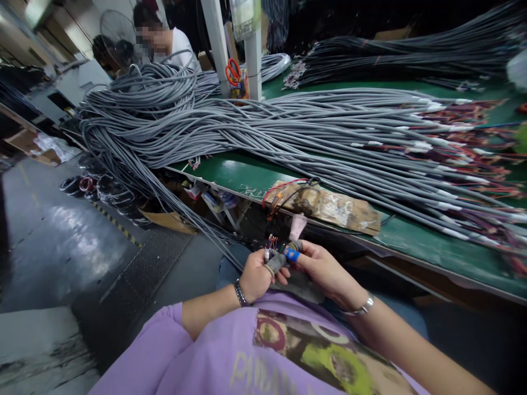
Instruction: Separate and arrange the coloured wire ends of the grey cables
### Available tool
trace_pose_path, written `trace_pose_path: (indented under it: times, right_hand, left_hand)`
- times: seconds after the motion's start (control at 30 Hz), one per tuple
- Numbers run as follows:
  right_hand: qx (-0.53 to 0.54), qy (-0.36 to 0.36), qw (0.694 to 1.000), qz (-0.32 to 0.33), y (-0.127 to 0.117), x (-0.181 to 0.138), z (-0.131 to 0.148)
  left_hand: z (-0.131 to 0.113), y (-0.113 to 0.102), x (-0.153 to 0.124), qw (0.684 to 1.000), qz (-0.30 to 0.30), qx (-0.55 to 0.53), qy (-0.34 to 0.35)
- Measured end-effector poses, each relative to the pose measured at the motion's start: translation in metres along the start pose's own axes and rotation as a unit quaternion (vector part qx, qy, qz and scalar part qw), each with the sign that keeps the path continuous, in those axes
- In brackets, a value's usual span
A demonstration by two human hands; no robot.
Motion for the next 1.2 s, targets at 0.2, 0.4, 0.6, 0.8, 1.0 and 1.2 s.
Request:
trace_pose_path:
  times: [0.2, 0.4, 0.6, 0.8, 1.0, 1.2]
  right_hand:
    - [-0.022, -0.014, 0.999, -0.03, -0.007, -0.003, -0.005]
    - [0.049, 0.015, 0.998, -0.042, -0.008, 0.001, -0.011]
    - [0.048, 0.006, 0.999, -0.018, -0.002, 0.006, -0.007]
    - [0.054, -0.004, 0.998, -0.008, -0.002, 0.008, -0.018]
    - [0.079, -0.017, 0.996, 0.032, 0.008, 0.006, -0.017]
    - [0.131, -0.018, 0.991, 0.03, 0.009, 0.004, -0.015]
  left_hand:
    - [0.002, -0.005, 0.003, 0.996, -0.04, -0.075, 0.006]
    - [0.002, -0.003, 0.001, 0.995, -0.037, -0.094, -0.007]
    - [0.005, -0.003, 0.001, 0.995, -0.024, -0.094, -0.016]
    - [0.002, -0.001, 0.0, 0.994, -0.016, -0.106, -0.025]
    - [0.005, 0.007, -0.002, 0.987, 0.048, -0.131, -0.078]
    - [0.001, 0.004, 0.0, 0.991, 0.025, -0.124, -0.051]
Point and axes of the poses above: each hand's wrist, its own x-axis towards the middle knuckle, its own y-axis out of the palm, z = x × y, the point moved 5 cm from there along x, towards the middle knuckle, and after that the axes turned 15 degrees about -x, right-handed, at the moved point
